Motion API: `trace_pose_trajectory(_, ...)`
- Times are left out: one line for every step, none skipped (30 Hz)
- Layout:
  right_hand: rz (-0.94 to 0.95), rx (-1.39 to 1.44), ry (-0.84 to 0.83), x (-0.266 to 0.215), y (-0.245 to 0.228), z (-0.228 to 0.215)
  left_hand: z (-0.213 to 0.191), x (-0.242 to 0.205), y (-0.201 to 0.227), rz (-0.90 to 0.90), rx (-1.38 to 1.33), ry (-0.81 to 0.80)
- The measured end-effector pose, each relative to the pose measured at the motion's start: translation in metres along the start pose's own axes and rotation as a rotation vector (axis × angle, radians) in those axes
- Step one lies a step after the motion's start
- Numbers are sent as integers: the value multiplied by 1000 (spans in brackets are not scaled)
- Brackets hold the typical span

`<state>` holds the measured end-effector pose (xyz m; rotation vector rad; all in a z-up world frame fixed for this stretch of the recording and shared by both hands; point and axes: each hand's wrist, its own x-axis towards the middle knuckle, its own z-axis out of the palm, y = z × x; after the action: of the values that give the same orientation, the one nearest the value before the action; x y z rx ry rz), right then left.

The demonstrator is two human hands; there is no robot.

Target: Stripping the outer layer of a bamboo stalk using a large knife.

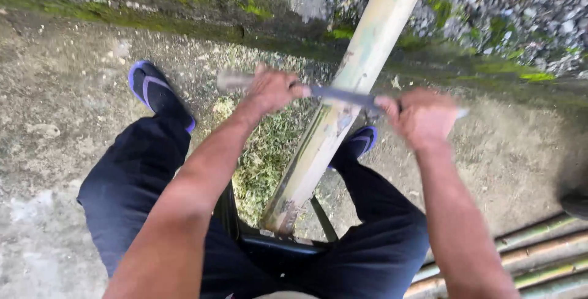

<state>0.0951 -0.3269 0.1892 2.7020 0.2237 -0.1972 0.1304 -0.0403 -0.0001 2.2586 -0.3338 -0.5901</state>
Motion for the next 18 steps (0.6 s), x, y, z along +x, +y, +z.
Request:
trace_pose_trajectory(4, 1, -14, -3, 0, 2, 2, -2, 6, 0, -4, -14)
trace_pose_trajectory(-39, -54, 78, -6, 0, 2, 2, -5, 11, -101, -23, -29)
trace_pose_trajectory(-89, -117, 199, 7, 4, -1, -7, 4, 19, -199, -43, -14)
trace_pose_trajectory(-93, -125, 213, 6, 5, -2, -12, -2, 23, -195, -46, 1)
trace_pose_trajectory(-101, -145, 179, -2, 1, 1, -13, -14, 25, -191, 2, -89)
trace_pose_trajectory(-110, -164, 145, -10, -3, 4, -14, -27, 27, -184, 50, -179)
trace_pose_trajectory(-115, -164, 142, 2, 0, 0, -14, -18, 26, -188, 47, -181)
trace_pose_trajectory(-116, -141, 134, 13, 2, -2, -14, -10, 25, -242, -65, -144)
trace_pose_trajectory(-109, -116, 123, 21, 4, -5, -14, -2, 24, -291, -171, -112)
trace_pose_trajectory(-105, -113, 117, 7, -3, -11, -18, -17, 31, -291, -169, -119)
trace_pose_trajectory(-76, -101, -27, 2, -8, -19, -28, -28, 37, -287, -94, -171)
trace_pose_trajectory(-47, -89, -171, -4, -14, -27, -37, -40, 43, -284, -20, -222)
trace_pose_trajectory(-53, -86, -173, -17, -20, -30, -11, -47, 22, -292, -21, -223)
trace_pose_trajectory(-34, -9, -347, -30, -25, -33, 16, -54, 1, -163, 9, -171)
trace_pose_trajectory(1, 72, -503, -39, -31, -37, 35, -54, -21, -24, 54, -108)
trace_pose_trajectory(5, 82, -489, -40, -24, -26, 13, -59, -9, -20, 69, -99)
trace_pose_trajectory(-160, 190, -226, -54, -15, -15, 3, -73, 8, -69, 130, -108)
trace_pose_trajectory(-312, 296, 45, -68, -8, -3, -6, -88, 23, -116, 193, -117)
